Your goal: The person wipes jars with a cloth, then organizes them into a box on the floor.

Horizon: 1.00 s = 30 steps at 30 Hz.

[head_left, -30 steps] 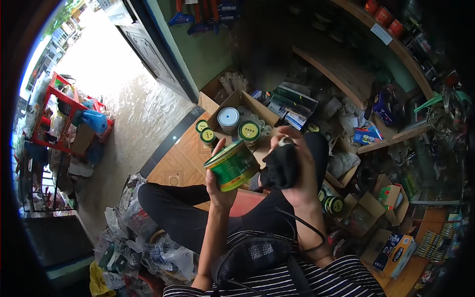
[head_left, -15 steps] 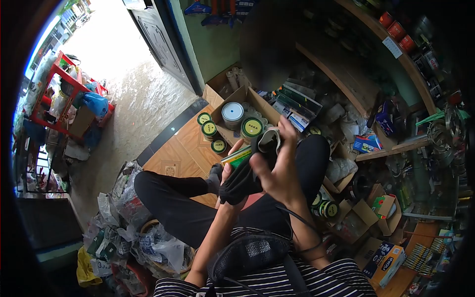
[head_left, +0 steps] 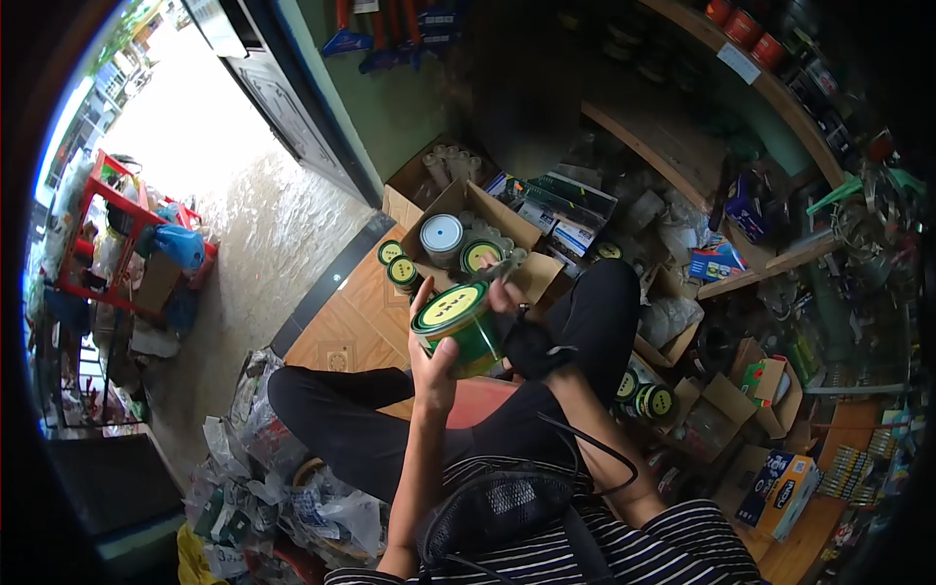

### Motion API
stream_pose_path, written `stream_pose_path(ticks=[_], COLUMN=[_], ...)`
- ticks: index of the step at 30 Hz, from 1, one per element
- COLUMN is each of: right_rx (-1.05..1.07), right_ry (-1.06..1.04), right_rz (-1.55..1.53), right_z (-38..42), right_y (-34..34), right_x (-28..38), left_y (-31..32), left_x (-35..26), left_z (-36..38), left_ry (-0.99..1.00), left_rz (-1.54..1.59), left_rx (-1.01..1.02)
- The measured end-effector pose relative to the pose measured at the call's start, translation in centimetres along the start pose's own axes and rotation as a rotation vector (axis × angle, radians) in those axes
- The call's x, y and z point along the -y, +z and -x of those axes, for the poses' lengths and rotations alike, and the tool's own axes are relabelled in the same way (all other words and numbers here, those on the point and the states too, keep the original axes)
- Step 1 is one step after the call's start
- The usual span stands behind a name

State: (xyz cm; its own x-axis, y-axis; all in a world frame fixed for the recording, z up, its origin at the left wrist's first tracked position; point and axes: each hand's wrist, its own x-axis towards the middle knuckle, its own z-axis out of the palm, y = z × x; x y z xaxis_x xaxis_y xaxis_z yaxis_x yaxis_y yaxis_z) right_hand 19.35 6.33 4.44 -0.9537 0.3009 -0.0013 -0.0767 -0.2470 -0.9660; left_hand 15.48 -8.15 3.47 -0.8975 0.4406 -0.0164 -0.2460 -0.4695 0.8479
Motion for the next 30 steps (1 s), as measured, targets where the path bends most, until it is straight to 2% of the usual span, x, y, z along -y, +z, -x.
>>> stream_pose_path(ticks=[2, 3, 6, 8, 9, 11, 14, 15, 16, 17, 18, 19, 22, 23, 24, 26, 27, 28, 29, 30], right_rx=[-0.055, -0.074, -0.067, -0.012, 0.034, 0.093, 0.056, -0.131, -0.156, -0.204, -0.230, -0.205, -0.055, -0.004, 0.031, 0.095, 0.075, 0.055, -0.011, -0.026], right_ry=[-0.351, -0.362, -0.117, 0.149, 0.222, 0.266, 0.184, 0.204, 0.107, 0.019, -0.166, -0.172, -0.176, -0.045, 0.224, 0.315, 0.235, 0.154, 0.127, -0.017], right_rz=[0.657, 0.812, 0.292, -0.234, -0.370, -0.441, -0.236, -0.158, 0.061, 0.284, 0.606, 0.602, 0.352, 0.087, -0.408, -0.759, -0.462, -0.167, 0.072, 0.256], right_z=[0.4, 1.7, 0.5, -0.6, -1.3, -2.1, -1.7, -1.1, -0.6, -0.2, 0.5, 0.9, 0.4, 0.1, 0.1, -1.1, -1.4, -1.7, -1.6, -1.4], right_y=[0.7, 2.1, 1.4, 0.0, -0.8, -1.9, -1.3, 0.5, 0.9, 1.2, 2.3, 2.6, 1.5, 0.9, 0.9, 1.1, 1.1, 0.9, 1.8, 2.1], right_x=[-0.6, 2.7, 1.7, 0.6, -0.6, -1.6, -1.1, -1.4, -1.8, -2.2, 0.0, 1.1, 0.7, -0.7, 0.1, -2.3, -2.6, -2.7, 0.0, 0.0], left_y=[-0.1, -0.3, -1.1, -0.6, -0.2, 0.3, -1.6, -2.6, -2.3, -1.3, -0.4, -0.9, -2.1, -1.9, -1.5, -0.9, -1.5, -2.8, -3.4, -3.7], left_x=[0.6, 1.0, 1.2, 0.5, 0.3, 0.2, 1.5, 1.4, 0.4, -0.5, -1.0, -0.3, 1.0, 0.4, 0.0, -0.1, 0.2, 1.1, 0.5, 0.0], left_z=[-0.2, -0.2, -0.2, 0.9, 0.8, 0.8, -0.1, -0.7, -0.9, -0.6, -0.6, -0.7, -0.4, 0.2, 0.3, 0.5, 0.4, -0.3, -0.7, -1.1], left_ry=[0.021, 0.044, 0.099, -0.038, -0.029, 0.006, 0.034, 0.009, -0.125, -0.149, -0.173, -0.167, -0.102, -0.106, -0.090, -0.067, -0.066, 0.015, -0.074, -0.158], left_rz=[-0.085, -0.123, -0.306, -0.070, -0.075, -0.100, -0.191, -0.229, -0.156, -0.261, -0.366, -0.317, -0.215, 0.019, 0.078, 0.202, 0.147, 0.070, 0.007, -0.056], left_rx=[-0.086, -0.066, -0.013, 0.082, 0.150, 0.130, 0.031, 0.047, 0.065, 0.020, -0.020, -0.031, -0.035, 0.047, 0.057, 0.073, 0.037, 0.028, -0.023, -0.075])
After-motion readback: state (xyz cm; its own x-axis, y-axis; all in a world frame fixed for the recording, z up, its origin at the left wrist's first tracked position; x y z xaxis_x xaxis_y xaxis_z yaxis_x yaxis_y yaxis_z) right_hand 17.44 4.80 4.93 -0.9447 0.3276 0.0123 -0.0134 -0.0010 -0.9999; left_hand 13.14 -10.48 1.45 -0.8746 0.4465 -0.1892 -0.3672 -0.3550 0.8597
